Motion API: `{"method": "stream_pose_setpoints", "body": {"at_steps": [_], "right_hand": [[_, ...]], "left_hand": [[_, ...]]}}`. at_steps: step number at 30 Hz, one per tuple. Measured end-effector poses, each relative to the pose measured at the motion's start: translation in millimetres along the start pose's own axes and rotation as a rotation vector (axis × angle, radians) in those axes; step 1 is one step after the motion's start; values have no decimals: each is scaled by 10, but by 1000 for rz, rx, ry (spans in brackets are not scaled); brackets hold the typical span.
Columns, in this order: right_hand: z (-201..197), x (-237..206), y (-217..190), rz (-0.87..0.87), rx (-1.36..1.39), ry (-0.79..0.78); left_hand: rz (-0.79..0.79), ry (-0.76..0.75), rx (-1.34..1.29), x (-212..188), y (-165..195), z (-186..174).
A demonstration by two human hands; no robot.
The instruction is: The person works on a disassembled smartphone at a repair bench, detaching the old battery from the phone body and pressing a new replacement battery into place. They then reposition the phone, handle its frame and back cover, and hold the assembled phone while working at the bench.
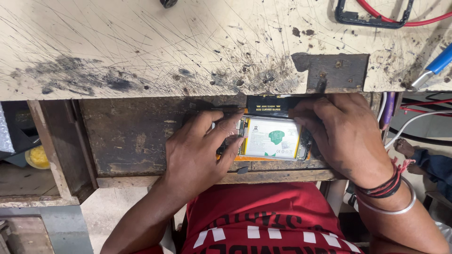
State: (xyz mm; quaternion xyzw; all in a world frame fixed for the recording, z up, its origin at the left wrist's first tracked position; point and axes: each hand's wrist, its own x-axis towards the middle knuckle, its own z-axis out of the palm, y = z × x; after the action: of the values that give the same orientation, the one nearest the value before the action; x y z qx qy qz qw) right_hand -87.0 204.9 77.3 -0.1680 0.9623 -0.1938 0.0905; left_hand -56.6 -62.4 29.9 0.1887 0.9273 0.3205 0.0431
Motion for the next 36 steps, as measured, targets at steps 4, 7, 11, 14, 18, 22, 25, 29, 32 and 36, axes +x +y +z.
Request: {"method": "stream_pose_setpoints", "body": {"at_steps": [4,7,11,14,18,22,25,29,32,36], "right_hand": [[-52,90,18,-15,40,-48],[-40,132,37,5,1,-97],[2,125,51,15,-30,-127],[8,44,44,-77,-22,-13],[19,-66,24,-57,-56,-13],[14,-125,3,-58,-48,-2],[12,-129,-18,-42,-70,1],[4,-122,-38,-36,-111,-5],[2,-121,-39,-45,-100,9],[-2,-123,-42,-16,-101,-4]], "left_hand": [[7,9,-2,8,-5,11],[13,17,-4,6,-11,10],[36,53,5,7,-16,15],[21,53,-26,3,-11,14],[11,86,-66,0,20,-4],[10,72,-63,4,52,-48],[11,71,-53,18,69,-58],[5,60,-67,23,71,-46],[72,117,-31,9,63,-39],[101,151,4,-3,67,-28]]}}
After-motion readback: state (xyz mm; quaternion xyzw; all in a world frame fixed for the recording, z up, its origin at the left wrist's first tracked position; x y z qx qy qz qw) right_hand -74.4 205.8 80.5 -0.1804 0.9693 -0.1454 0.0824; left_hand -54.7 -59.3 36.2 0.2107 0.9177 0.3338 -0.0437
